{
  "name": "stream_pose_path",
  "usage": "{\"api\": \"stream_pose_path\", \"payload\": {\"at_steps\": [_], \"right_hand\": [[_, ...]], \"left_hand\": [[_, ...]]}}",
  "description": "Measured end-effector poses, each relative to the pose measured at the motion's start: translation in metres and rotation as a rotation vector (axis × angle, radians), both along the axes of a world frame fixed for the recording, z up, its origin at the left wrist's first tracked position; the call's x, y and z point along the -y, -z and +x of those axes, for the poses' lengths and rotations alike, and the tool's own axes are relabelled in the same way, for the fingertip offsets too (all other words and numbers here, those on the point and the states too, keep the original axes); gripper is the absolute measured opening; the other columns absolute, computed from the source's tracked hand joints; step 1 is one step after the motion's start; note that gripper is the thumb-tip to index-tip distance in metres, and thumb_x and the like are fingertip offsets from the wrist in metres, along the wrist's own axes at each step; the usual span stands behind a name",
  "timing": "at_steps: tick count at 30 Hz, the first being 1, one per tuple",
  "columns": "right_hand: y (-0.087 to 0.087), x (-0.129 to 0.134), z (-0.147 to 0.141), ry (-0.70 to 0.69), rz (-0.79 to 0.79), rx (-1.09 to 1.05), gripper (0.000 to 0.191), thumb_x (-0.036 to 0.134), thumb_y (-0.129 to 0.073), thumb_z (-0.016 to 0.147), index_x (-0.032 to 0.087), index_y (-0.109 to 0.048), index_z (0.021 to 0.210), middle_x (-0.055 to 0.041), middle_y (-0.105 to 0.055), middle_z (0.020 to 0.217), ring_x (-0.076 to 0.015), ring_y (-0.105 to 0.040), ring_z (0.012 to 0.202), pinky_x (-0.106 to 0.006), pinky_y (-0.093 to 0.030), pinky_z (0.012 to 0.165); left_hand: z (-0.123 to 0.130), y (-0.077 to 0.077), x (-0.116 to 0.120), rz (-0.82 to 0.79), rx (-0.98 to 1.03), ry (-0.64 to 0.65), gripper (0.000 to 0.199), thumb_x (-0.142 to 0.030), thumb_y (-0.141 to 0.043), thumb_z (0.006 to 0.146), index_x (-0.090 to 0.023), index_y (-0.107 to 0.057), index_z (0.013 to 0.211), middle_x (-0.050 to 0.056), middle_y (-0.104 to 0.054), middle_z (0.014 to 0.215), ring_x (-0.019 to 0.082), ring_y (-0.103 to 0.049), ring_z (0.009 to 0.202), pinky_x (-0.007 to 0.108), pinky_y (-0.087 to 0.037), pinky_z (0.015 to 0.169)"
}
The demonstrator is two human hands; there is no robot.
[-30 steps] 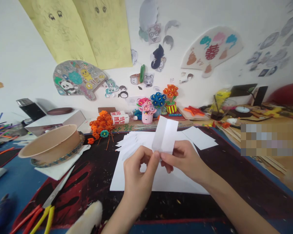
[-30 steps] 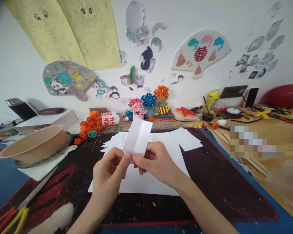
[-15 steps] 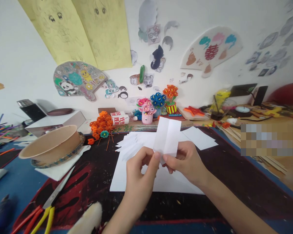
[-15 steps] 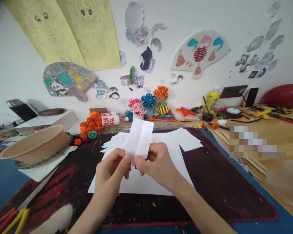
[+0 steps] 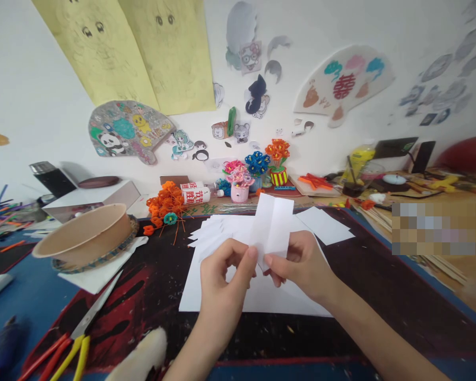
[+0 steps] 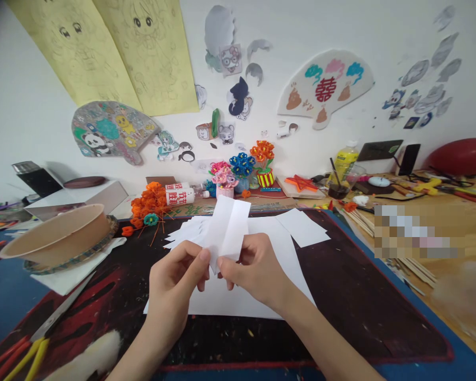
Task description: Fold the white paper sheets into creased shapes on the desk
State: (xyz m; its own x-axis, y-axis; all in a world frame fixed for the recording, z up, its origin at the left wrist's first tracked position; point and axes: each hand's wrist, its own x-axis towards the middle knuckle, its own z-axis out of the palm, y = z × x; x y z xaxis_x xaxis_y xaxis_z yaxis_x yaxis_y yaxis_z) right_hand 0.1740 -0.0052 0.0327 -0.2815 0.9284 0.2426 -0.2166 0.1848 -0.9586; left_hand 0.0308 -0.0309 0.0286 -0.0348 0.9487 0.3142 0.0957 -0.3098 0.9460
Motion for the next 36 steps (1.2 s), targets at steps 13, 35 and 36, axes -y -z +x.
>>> {"api": "stream_pose_path", "payload": {"at_steps": [13, 35, 36], "right_hand": [[0.0010, 0.0029, 0.0000, -0.082, -0.025, -0.050, 0.008, 0.018, -0.067, 0.066, 0.016, -0.067, 0.058, 0.0009, -0.058, 0.051, -0.0089, -0.048, 0.041, -0.021, -0.045, 0.036], [0.0012, -0.0004, 0.0025, 0.040, 0.082, -0.087, 0.016, 0.017, -0.065, 0.070, 0.015, -0.062, 0.055, 0.0019, -0.057, 0.048, -0.0076, -0.047, 0.039, -0.019, -0.040, 0.035], [0.0017, -0.0005, 0.0024, 0.042, 0.081, -0.086, 0.016, 0.017, -0.065, 0.070, 0.015, -0.062, 0.055, 0.0021, -0.056, 0.047, -0.0076, -0.047, 0.039, -0.019, -0.040, 0.035]], "left_hand": [[-0.0016, 0.0001, -0.0023, 0.039, -0.056, -0.018, 0.038, -0.032, -0.053, 0.092, -0.019, -0.054, 0.056, -0.004, -0.052, 0.049, 0.009, -0.047, 0.047, 0.022, -0.037, 0.050], [0.0033, -0.0035, 0.0046, -0.018, -0.046, 0.189, 0.030, -0.035, -0.055, 0.091, -0.017, -0.057, 0.067, -0.002, -0.058, 0.057, 0.007, -0.050, 0.044, 0.016, -0.039, 0.040], [0.0037, -0.0031, 0.0045, -0.024, -0.037, 0.195, 0.030, -0.035, -0.055, 0.091, -0.017, -0.056, 0.067, -0.002, -0.057, 0.057, 0.007, -0.049, 0.044, 0.015, -0.039, 0.039]]}}
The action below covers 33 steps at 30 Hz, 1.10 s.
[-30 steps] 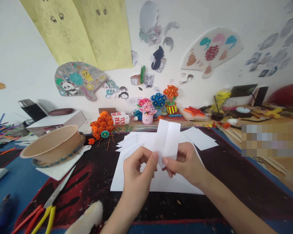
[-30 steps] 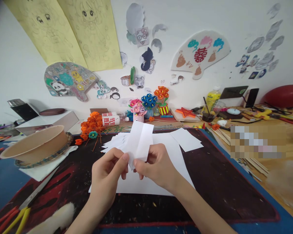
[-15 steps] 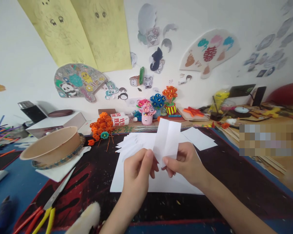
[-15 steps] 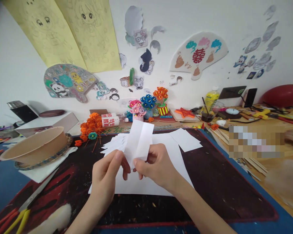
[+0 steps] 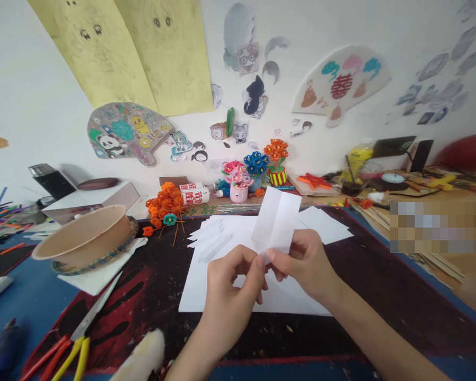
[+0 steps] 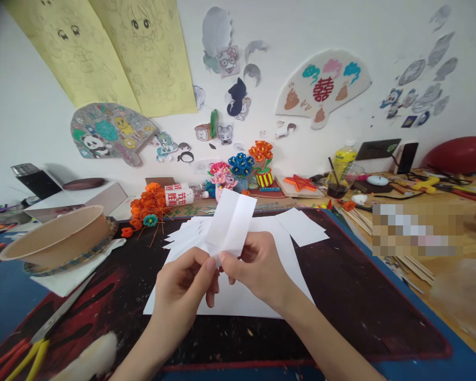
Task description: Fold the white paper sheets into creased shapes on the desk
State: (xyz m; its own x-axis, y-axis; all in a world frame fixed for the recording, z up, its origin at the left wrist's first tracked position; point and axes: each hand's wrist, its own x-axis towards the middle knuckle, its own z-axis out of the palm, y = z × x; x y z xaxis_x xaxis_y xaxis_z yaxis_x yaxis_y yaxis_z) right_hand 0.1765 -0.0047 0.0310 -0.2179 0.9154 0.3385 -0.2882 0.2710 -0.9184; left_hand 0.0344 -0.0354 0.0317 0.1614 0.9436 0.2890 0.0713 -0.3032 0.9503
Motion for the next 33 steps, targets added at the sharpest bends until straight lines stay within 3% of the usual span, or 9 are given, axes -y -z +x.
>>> {"api": "stream_pose_path", "payload": {"at_steps": [11, 16, 24, 33], "right_hand": [[0.0010, -0.0031, 0.0024, 0.026, 0.003, -0.033, 0.014, 0.016, -0.065, 0.069, 0.016, -0.063, 0.055, 0.0045, -0.054, 0.044, -0.0075, -0.047, 0.036, -0.020, -0.044, 0.036], [0.0001, -0.0020, 0.0024, 0.036, 0.011, 0.000, 0.016, 0.016, -0.065, 0.069, 0.016, -0.062, 0.054, 0.0036, -0.055, 0.045, -0.0069, -0.046, 0.037, -0.018, -0.040, 0.035], [0.0031, -0.0001, 0.0012, 0.058, 0.015, 0.053, 0.019, 0.018, -0.065, 0.072, 0.016, -0.059, 0.055, 0.0027, -0.056, 0.049, -0.0073, -0.048, 0.042, -0.018, -0.040, 0.038], [0.0034, -0.0047, 0.0021, 0.054, 0.026, 0.007, 0.018, 0.019, -0.066, 0.074, 0.016, -0.061, 0.057, 0.0049, -0.054, 0.046, -0.0073, -0.048, 0.039, -0.020, -0.045, 0.039]], "left_hand": [[0.0007, -0.0001, -0.0016, 0.006, -0.006, 0.025, 0.039, -0.036, -0.043, 0.097, -0.016, -0.055, 0.065, -0.002, -0.056, 0.056, 0.006, -0.051, 0.042, 0.017, -0.040, 0.046], [0.0004, 0.0014, -0.0018, -0.005, 0.005, 0.024, 0.032, -0.037, -0.053, 0.093, -0.017, -0.056, 0.068, -0.002, -0.056, 0.059, 0.007, -0.051, 0.046, 0.018, -0.041, 0.045], [-0.0005, 0.0066, -0.0003, 0.008, -0.050, -0.019, 0.031, -0.037, -0.053, 0.093, -0.018, -0.051, 0.069, -0.005, -0.049, 0.055, 0.005, -0.041, 0.041, 0.014, -0.029, 0.037], [0.0018, 0.0032, -0.0015, 0.024, 0.033, -0.019, 0.037, -0.036, -0.044, 0.097, -0.016, -0.055, 0.067, -0.004, -0.055, 0.059, 0.005, -0.049, 0.043, 0.016, -0.039, 0.046]]}}
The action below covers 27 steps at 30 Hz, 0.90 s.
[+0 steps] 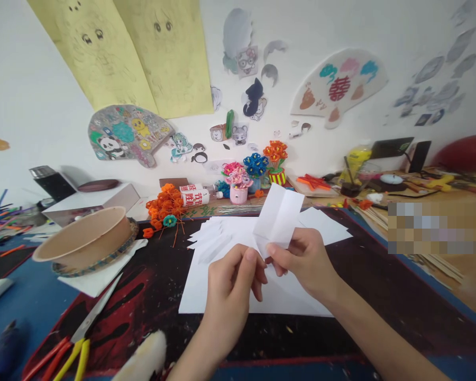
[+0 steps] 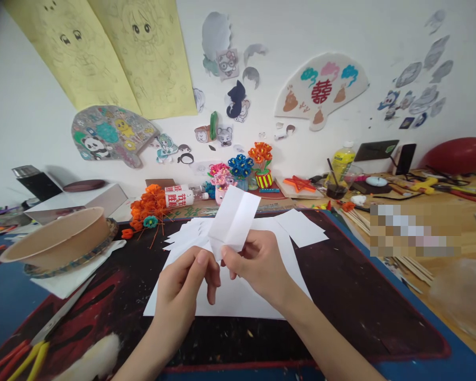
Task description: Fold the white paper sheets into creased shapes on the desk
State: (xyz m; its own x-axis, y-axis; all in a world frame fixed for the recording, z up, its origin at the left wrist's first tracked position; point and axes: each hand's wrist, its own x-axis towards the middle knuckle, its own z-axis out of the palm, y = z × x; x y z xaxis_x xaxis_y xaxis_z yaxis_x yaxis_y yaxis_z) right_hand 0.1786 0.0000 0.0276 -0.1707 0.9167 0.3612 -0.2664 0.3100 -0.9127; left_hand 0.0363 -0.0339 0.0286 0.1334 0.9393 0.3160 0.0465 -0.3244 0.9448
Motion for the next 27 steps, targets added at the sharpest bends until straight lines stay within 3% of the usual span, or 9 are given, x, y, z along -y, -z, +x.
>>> {"api": "stream_pose_path", "payload": {"at_steps": [9, 14, 27], "right_hand": [[-0.0045, 0.0025, -0.0024, 0.037, -0.005, 0.024, 0.019, 0.023, -0.069, 0.072, 0.016, -0.061, 0.055, 0.0040, -0.052, 0.047, -0.0081, -0.047, 0.040, -0.020, -0.043, 0.036], [-0.0024, 0.0011, -0.0024, 0.056, 0.003, 0.054, 0.020, 0.025, -0.069, 0.073, 0.017, -0.061, 0.057, 0.0033, -0.053, 0.049, -0.0088, -0.048, 0.041, -0.020, -0.044, 0.037], [-0.0031, -0.0001, -0.0048, 0.025, -0.037, 0.078, 0.026, 0.038, -0.073, 0.075, 0.016, -0.063, 0.063, 0.0021, -0.057, 0.054, -0.0100, -0.051, 0.045, -0.023, -0.046, 0.042]], "left_hand": [[0.0015, -0.0023, -0.0001, -0.044, 0.014, -0.026, 0.024, -0.033, -0.060, 0.089, -0.017, -0.058, 0.071, -0.003, -0.056, 0.060, 0.007, -0.049, 0.049, 0.017, -0.040, 0.045], [0.0008, -0.0032, -0.0005, -0.023, 0.039, -0.037, 0.020, -0.030, -0.060, 0.089, -0.017, -0.058, 0.074, -0.002, -0.057, 0.061, 0.009, -0.051, 0.055, 0.019, -0.043, 0.053], [-0.0018, -0.0018, -0.0029, -0.044, 0.071, -0.016, 0.022, -0.031, -0.060, 0.089, -0.018, -0.056, 0.072, -0.002, -0.056, 0.062, 0.009, -0.049, 0.057, 0.018, -0.040, 0.052]]}}
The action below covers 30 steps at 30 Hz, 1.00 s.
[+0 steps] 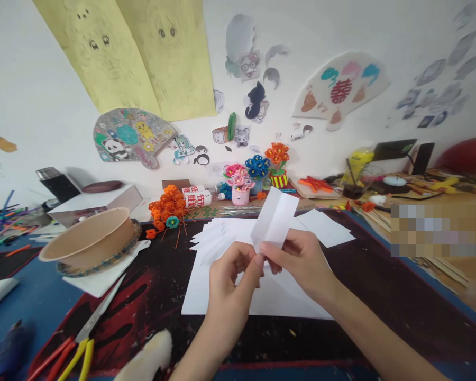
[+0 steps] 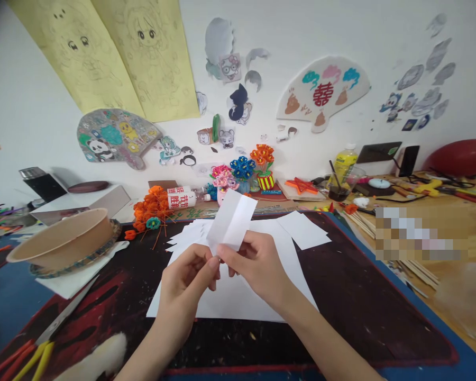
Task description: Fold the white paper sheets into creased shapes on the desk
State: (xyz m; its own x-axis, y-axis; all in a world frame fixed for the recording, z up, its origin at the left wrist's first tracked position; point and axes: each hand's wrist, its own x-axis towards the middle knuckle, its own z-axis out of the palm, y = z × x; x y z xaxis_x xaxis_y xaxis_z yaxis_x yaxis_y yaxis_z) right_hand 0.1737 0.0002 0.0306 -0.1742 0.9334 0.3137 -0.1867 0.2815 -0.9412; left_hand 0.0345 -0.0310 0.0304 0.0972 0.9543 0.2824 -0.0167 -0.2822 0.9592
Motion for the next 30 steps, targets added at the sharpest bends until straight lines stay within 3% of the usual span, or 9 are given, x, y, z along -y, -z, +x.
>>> {"api": "stream_pose_path", "payload": {"at_steps": [5, 15, 20, 25, 30], "right_hand": [[0.003, -0.002, 0.004, 0.022, -0.014, 0.017, 0.022, 0.033, -0.071, 0.075, 0.017, -0.063, 0.063, 0.0038, -0.053, 0.050, -0.0095, -0.049, 0.044, -0.022, -0.045, 0.042], [0.004, -0.002, 0.002, -0.127, -0.060, 0.084, 0.022, 0.035, -0.070, 0.074, 0.015, -0.063, 0.065, 0.0013, -0.057, 0.056, -0.0081, -0.046, 0.044, -0.021, -0.042, 0.040], [0.005, -0.001, 0.002, -0.146, -0.061, 0.084, 0.022, 0.032, -0.070, 0.074, 0.016, -0.060, 0.062, 0.0026, -0.055, 0.054, -0.0076, -0.044, 0.043, -0.021, -0.041, 0.040], [0.007, -0.001, 0.003, -0.239, -0.124, 0.085, 0.023, 0.034, -0.073, 0.072, 0.016, -0.062, 0.064, 0.0019, -0.057, 0.055, -0.0086, -0.047, 0.044, -0.022, -0.041, 0.041], [0.008, -0.002, 0.006, -0.417, -0.118, 0.221, 0.026, 0.038, -0.080, 0.067, 0.016, -0.067, 0.068, 0.0007, -0.063, 0.061, -0.0113, -0.055, 0.056, -0.023, -0.047, 0.053]], "left_hand": [[-0.002, -0.002, -0.003, -0.016, -0.087, -0.003, 0.025, -0.034, -0.057, 0.089, -0.017, -0.059, 0.070, -0.001, -0.059, 0.062, 0.010, -0.050, 0.054, 0.021, -0.041, 0.052], [-0.006, 0.000, -0.006, 0.028, -0.110, -0.152, 0.025, -0.033, -0.057, 0.089, -0.018, -0.055, 0.069, -0.003, -0.057, 0.058, 0.009, -0.051, 0.050, 0.020, -0.040, 0.048], [-0.006, 0.002, -0.007, 0.013, -0.113, -0.135, 0.031, -0.037, -0.053, 0.090, -0.019, -0.053, 0.066, -0.004, -0.055, 0.054, 0.009, -0.049, 0.045, 0.019, -0.039, 0.045], [-0.011, -0.003, -0.010, -0.049, -0.136, -0.098, 0.040, -0.043, -0.048, 0.092, -0.019, -0.049, 0.061, -0.003, -0.054, 0.050, 0.010, -0.048, 0.043, 0.021, -0.039, 0.048], [-0.016, -0.007, -0.013, -0.073, -0.049, -0.129, 0.044, -0.052, -0.059, 0.083, -0.018, -0.046, 0.058, -0.006, -0.041, 0.053, 0.008, -0.041, 0.048, 0.019, -0.033, 0.046]]}}
